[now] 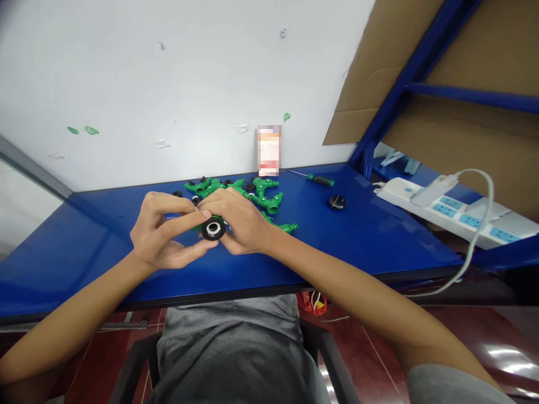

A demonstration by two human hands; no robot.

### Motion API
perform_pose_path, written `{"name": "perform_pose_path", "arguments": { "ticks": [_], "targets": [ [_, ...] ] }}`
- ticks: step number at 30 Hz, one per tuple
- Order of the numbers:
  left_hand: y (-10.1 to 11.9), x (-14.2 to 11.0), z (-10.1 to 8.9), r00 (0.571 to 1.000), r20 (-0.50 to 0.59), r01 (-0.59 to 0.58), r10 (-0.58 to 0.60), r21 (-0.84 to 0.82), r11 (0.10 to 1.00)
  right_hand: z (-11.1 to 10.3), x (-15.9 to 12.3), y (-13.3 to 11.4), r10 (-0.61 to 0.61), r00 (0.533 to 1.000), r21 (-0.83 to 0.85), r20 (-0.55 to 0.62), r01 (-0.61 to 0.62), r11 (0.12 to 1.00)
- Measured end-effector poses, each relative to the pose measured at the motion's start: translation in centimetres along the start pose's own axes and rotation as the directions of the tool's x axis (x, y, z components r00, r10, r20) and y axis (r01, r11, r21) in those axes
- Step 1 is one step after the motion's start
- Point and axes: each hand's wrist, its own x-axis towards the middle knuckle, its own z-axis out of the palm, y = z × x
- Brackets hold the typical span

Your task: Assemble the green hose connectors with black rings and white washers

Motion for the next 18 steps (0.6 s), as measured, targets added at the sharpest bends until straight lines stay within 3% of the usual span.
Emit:
{"name": "perform_pose_path", "arguments": {
  "ticks": [3, 8, 18],
  "targets": [
    [0.1, 0.1, 0.2, 0.998, -0.026, 0.059, -0.060, -0.046, 0.997, -0.1, 0.0, -0.3, 0.076, 0.994, 0.085, 0.083, -0.083, 0.993],
    [0.7, 0.5, 0.5, 0.960, 0.016, 0.274, -0.279, -0.253, 0.928, -0.3, 0.1, -1.0, 0.185, 0.969, 0.174, 0.164, -0.213, 0.961],
    [0.7, 0.2, 0.5, 0.896, 0.130, 0.429, -0.424, -0.496, 0.755, -0.3, 0.3, -2.0, 0.264, 0.963, 0.060, 0.061, -0.267, 0.962]
  ]
}}
